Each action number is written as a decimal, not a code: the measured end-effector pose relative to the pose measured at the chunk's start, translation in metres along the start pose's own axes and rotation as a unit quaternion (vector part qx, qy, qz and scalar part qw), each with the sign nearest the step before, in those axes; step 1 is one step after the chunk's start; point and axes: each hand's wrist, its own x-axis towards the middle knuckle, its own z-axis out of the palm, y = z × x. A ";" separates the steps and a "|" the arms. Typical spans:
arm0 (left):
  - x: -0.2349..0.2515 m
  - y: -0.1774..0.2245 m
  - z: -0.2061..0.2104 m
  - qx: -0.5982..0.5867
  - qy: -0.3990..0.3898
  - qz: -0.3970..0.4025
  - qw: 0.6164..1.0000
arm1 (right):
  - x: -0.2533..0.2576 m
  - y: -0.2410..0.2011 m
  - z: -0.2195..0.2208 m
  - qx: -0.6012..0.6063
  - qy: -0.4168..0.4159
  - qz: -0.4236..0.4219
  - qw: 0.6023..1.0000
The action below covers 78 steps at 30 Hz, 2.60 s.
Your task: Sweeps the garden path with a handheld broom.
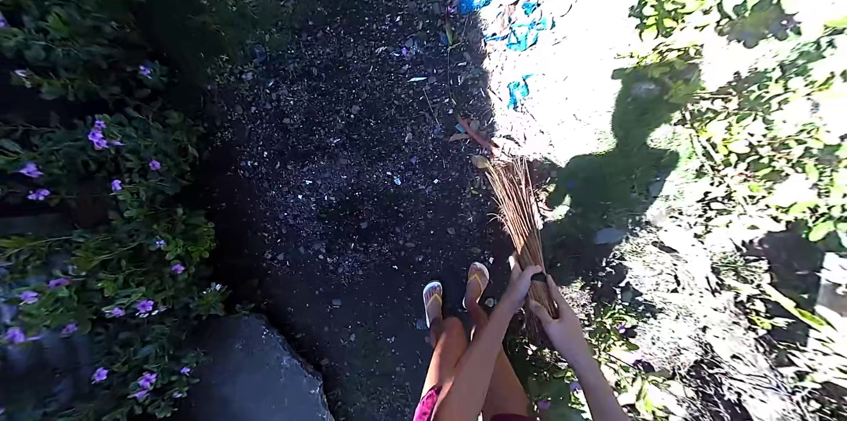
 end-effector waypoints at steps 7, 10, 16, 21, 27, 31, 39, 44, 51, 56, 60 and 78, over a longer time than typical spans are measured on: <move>0.047 0.043 -0.018 0.019 0.059 -0.019 0.998 | 0.026 -0.048 0.014 0.029 0.026 -0.046 0.998; 0.068 0.064 -0.020 0.018 0.094 -0.123 0.988 | 0.033 -0.065 0.021 0.047 0.032 -0.037 0.998; 0.091 0.137 -0.027 0.165 0.031 -0.122 0.978 | 0.063 -0.080 0.046 0.141 0.089 -0.075 0.983; 0.053 0.142 -0.025 0.248 -0.068 -0.220 0.941 | -0.004 -0.082 0.078 0.240 0.173 -0.022 0.955; 0.024 0.152 -0.006 0.305 -0.131 -0.379 0.864 | -0.033 -0.089 0.106 0.391 0.236 0.150 0.877; 0.074 0.120 -0.084 0.373 -0.112 -0.311 0.867 | 0.032 -0.102 0.128 0.473 0.164 0.175 0.848; 0.055 0.165 -0.073 0.542 -0.107 -0.239 0.799 | -0.012 -0.124 0.127 0.536 0.121 0.134 0.825; 0.008 0.131 -0.050 0.435 -0.167 -0.294 0.835 | -0.052 -0.109 0.140 0.564 0.196 0.166 0.785; 0.072 0.118 -0.117 0.506 -0.080 -0.269 0.816 | 0.032 -0.102 0.143 0.576 0.079 0.125 0.804; 0.038 0.140 -0.056 0.553 -0.045 -0.220 0.802 | -0.010 -0.081 0.128 0.597 0.076 0.106 0.792; 0.009 0.091 -0.010 0.479 -0.214 -0.293 0.799 | -0.056 -0.056 0.127 0.608 0.226 0.166 0.743; -0.046 0.004 -0.022 0.544 -0.166 -0.262 0.780 | -0.106 0.002 0.090 0.577 0.146 0.183 0.783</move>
